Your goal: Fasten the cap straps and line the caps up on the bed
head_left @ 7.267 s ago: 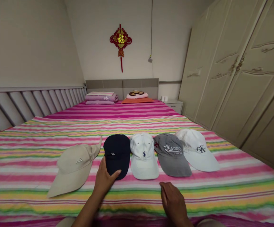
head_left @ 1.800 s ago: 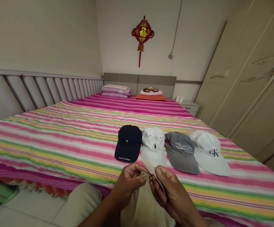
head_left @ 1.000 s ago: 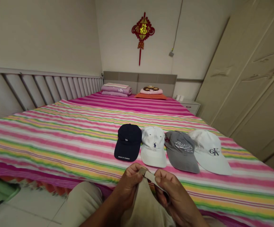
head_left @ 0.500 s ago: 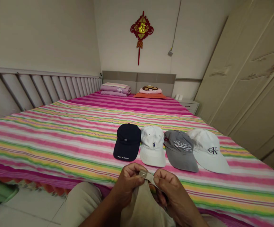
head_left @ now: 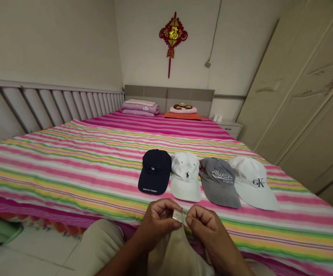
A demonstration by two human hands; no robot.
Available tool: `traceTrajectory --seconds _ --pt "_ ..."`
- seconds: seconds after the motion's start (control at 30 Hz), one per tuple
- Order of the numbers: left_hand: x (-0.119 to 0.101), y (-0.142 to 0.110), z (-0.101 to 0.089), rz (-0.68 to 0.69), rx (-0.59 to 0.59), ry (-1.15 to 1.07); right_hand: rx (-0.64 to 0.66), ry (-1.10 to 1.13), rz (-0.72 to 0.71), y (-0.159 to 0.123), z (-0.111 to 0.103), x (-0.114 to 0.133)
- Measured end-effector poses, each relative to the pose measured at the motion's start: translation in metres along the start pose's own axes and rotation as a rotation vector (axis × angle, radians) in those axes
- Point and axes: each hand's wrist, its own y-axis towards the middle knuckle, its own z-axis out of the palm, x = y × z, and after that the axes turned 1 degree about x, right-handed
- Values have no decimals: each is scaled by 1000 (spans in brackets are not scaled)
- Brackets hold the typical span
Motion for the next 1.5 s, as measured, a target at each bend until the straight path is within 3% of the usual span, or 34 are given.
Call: traceTrajectory --seconds 0.13,0.53,0.87,1.33,1.5 --pt "0 0 0 -3 10 10 49 36 20 -1 -1 -3" --pt "6 -1 -2 -23 10 -28 17 206 -25 2 -4 -8" --pt "11 -4 -7 -7 -9 -143 79 98 52 -2 -12 -11" --pt "5 -3 -5 3 46 126 70 145 35 1 -10 -12" --pt "10 -4 -6 17 23 -33 119 273 63 -2 -10 -11"
